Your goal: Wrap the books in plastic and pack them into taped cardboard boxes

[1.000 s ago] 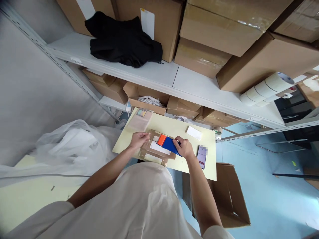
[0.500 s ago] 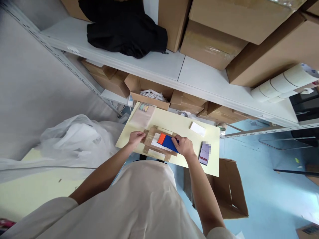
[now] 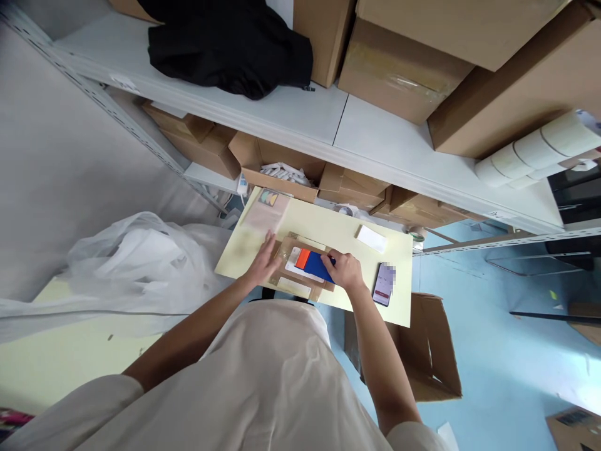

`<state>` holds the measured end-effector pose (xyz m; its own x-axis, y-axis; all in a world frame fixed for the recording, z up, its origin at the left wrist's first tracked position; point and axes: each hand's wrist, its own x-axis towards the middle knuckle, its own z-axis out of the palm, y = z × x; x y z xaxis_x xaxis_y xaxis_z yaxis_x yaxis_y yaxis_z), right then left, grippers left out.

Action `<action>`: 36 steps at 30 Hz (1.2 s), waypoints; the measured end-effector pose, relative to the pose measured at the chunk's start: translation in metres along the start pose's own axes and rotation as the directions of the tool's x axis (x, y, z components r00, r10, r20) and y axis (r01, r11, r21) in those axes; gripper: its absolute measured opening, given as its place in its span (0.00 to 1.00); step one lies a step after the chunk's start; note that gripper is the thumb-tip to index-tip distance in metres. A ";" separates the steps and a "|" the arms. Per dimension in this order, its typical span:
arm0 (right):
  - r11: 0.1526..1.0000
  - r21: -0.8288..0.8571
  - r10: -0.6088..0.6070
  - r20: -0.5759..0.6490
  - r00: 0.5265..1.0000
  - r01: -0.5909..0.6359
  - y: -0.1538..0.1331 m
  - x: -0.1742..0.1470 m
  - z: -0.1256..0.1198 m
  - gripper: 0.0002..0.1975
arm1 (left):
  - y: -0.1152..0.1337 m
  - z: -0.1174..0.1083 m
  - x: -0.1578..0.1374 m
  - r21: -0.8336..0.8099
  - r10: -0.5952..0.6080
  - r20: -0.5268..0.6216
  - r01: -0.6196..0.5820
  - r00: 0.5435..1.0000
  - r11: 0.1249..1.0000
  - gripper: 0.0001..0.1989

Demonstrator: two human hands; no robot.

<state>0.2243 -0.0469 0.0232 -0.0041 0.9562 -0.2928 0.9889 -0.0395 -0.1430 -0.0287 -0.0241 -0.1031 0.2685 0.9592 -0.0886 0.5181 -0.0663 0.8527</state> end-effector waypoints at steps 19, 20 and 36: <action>0.982 0.186 0.008 0.087 0.996 -0.024 0.142 -0.034 0.021 0.22 | 0.034 0.005 0.001 0.701 0.051 0.340 -0.290 0.939 0.651 0.51; 0.979 0.204 0.003 0.093 0.996 -0.022 0.148 -0.034 0.028 0.22 | 0.035 0.003 0.000 0.703 0.050 0.332 -0.282 0.942 0.652 0.51; 0.901 0.400 -0.221 0.085 0.972 0.169 0.119 0.028 0.059 0.24 | 0.087 0.082 0.020 0.578 0.143 0.489 -0.442 0.861 0.686 0.60</action>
<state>0.3333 -0.0415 -0.0578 -0.2347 0.9130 -0.3337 0.8309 0.0102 -0.5564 0.0880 -0.0331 -0.0726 0.7018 0.6819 -0.2062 0.7063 -0.6281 0.3267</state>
